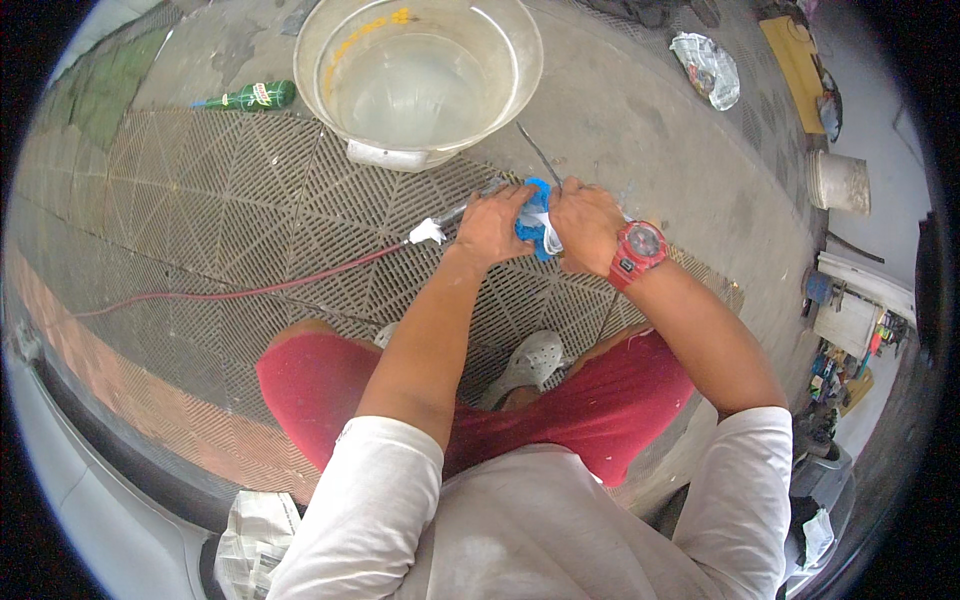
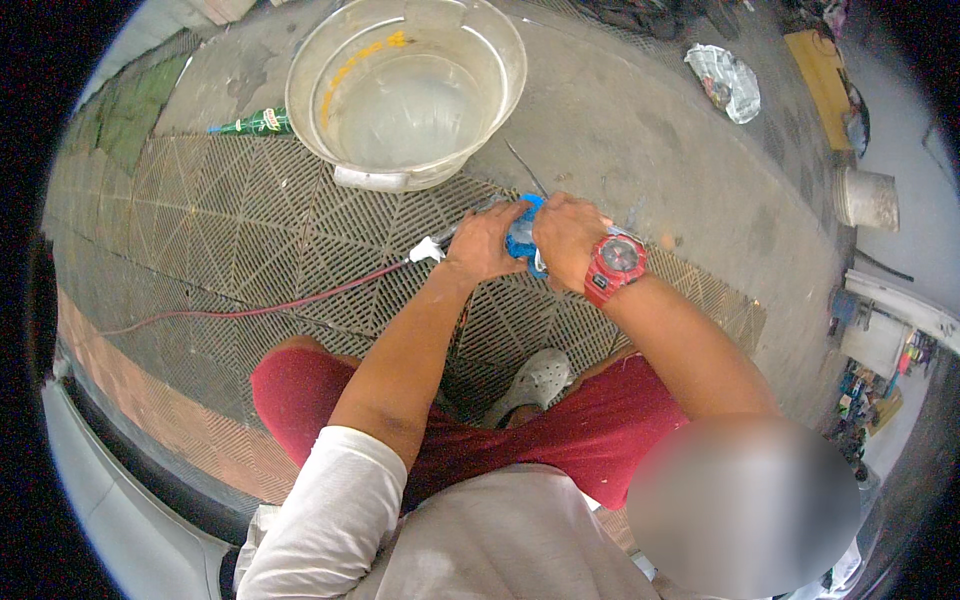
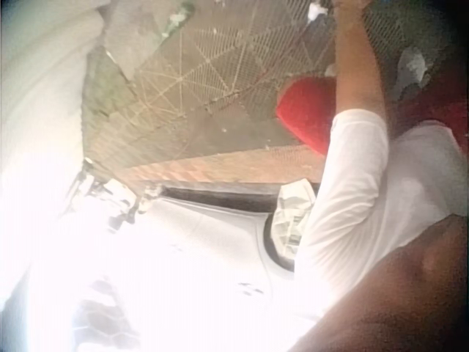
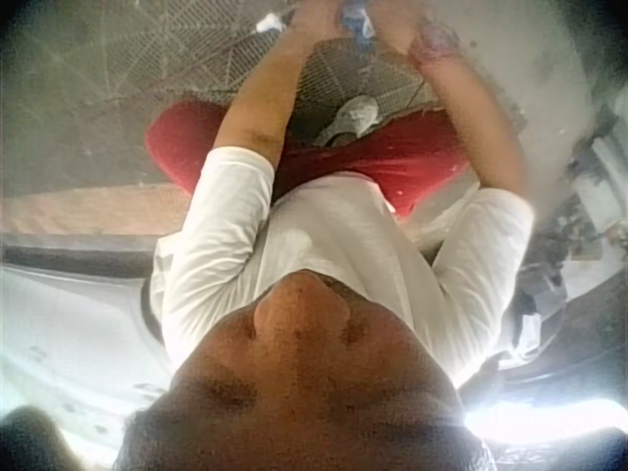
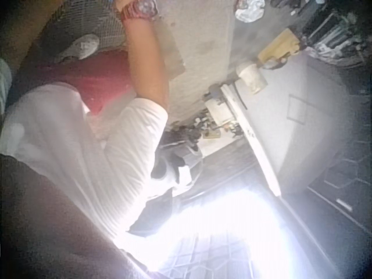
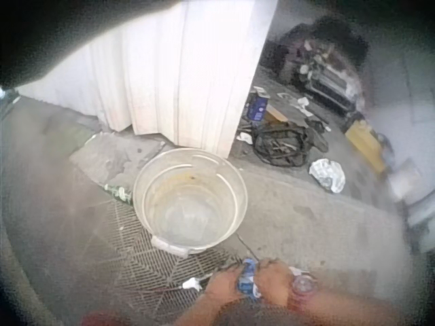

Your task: The person uses a spray gun to apply white paint to the side and front of a car in a workshop. They move around the vehicle, refilling the spray gun from a container, and continue spraying different panels.

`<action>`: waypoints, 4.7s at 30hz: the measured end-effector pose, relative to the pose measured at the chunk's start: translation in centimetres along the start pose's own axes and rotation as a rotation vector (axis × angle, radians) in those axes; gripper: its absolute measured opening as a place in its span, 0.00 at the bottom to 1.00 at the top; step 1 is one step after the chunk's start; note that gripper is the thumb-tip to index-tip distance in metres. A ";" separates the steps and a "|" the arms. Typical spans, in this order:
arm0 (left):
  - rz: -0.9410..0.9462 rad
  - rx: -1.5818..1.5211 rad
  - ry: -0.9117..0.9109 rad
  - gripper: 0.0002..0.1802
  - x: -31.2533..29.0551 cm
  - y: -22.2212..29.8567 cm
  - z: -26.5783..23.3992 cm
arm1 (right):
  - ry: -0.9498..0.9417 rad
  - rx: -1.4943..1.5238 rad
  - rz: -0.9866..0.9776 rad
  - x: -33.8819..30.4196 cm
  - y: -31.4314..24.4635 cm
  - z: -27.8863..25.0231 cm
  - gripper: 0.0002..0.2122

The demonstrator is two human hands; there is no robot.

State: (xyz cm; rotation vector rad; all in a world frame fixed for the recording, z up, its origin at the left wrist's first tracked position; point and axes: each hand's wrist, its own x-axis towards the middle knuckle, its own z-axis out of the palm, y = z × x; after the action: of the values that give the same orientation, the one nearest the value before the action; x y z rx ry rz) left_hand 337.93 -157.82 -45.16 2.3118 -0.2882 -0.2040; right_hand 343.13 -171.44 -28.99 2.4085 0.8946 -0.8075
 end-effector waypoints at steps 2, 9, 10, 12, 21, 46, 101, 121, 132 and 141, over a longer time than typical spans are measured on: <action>-0.030 -0.039 -0.053 0.54 0.2 -0.1 0.0 | -0.021 0.000 -0.004 0.2 0.1 0.0 0.38; -0.031 -0.064 -0.067 0.54 0.3 0.0 -0.1 | 0.034 0.147 0.009 -0.4 1.3 0.9 0.42; -0.016 -0.044 -0.035 0.53 0.3 0.1 -0.2 | 0.066 0.184 0.012 -0.8 1.6 1.0 0.43; 0.015 -0.004 0.029 0.51 0.3 0.2 -0.3 | 0.146 0.278 0.010 -1.8 2.4 1.6 0.44; -0.044 -0.130 -0.024 0.51 1.3 0.2 -1.6 | 0.577 0.682 0.059 -4.6 7.3 7.3 0.46; 0.044 -0.077 -0.003 0.50 2.3 1.3 -1.5 | 1.035 0.988 1.052 7.8 8.5 26.8 0.40; -0.217 0.113 -0.032 0.30 3.1 -3.0 1.3 | 0.861 1.222 0.394 1.6 -1.0 11.5 0.16; -0.329 0.167 0.105 0.30 5.3 -0.7 -0.2 | 0.867 1.462 0.779 12.1 16.1 24.3 0.25; -0.300 0.186 0.048 0.30 5.4 -0.2 -0.1 | 0.582 1.360 1.006 5.5 16.6 36.9 0.47; -0.323 0.150 0.070 0.38 2.2 0.6 -1.0 | 0.141 0.850 0.964 4.7 7.6 36.2 0.35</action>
State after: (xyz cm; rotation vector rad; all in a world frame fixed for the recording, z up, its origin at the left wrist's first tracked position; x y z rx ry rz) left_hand 340.15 -158.12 -44.18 2.4997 0.1115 -0.2691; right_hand 338.09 -195.56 -56.99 3.0949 -0.7644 -0.6672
